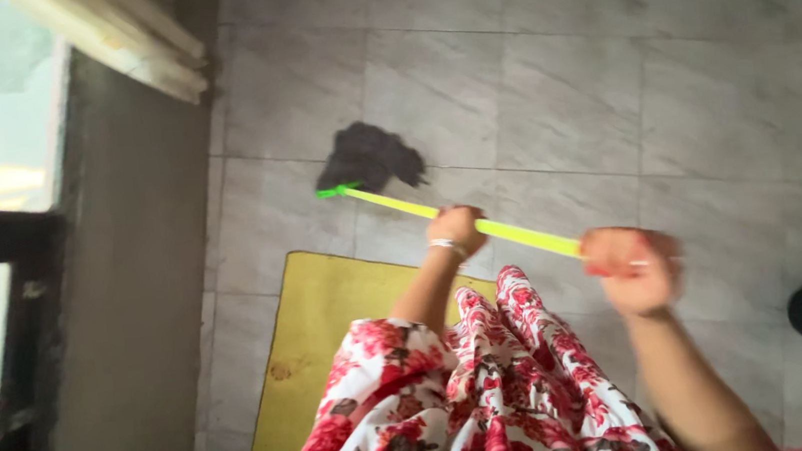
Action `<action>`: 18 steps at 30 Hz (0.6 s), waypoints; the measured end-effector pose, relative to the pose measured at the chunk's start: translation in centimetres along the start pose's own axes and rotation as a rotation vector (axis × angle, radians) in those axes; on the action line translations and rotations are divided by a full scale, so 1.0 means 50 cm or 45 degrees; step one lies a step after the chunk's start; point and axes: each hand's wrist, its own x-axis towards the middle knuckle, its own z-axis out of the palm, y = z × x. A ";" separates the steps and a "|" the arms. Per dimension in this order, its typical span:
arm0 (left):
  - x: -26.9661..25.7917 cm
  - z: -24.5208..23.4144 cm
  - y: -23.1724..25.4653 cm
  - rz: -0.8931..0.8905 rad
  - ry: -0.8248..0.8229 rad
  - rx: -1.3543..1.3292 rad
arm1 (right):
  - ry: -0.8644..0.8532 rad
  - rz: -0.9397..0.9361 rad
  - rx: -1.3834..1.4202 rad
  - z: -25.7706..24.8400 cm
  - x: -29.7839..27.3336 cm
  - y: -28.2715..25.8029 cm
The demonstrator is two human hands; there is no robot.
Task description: The person mops a tiled floor using a mop with a green handle, moving it across the surface to clean a dark liquid spill.
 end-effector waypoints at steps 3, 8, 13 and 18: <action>-0.040 -0.045 -0.183 -0.059 0.264 0.005 | -0.243 0.033 0.107 0.184 0.050 0.078; -0.101 -0.047 -0.344 -0.225 0.605 -0.130 | -0.668 0.094 -0.090 0.344 0.092 0.101; -0.103 0.004 -0.290 -0.142 0.866 -0.308 | -0.744 0.190 -0.212 0.325 0.116 0.034; -0.059 0.049 -0.133 0.034 0.913 -0.409 | -0.654 0.130 -0.275 0.244 0.111 -0.076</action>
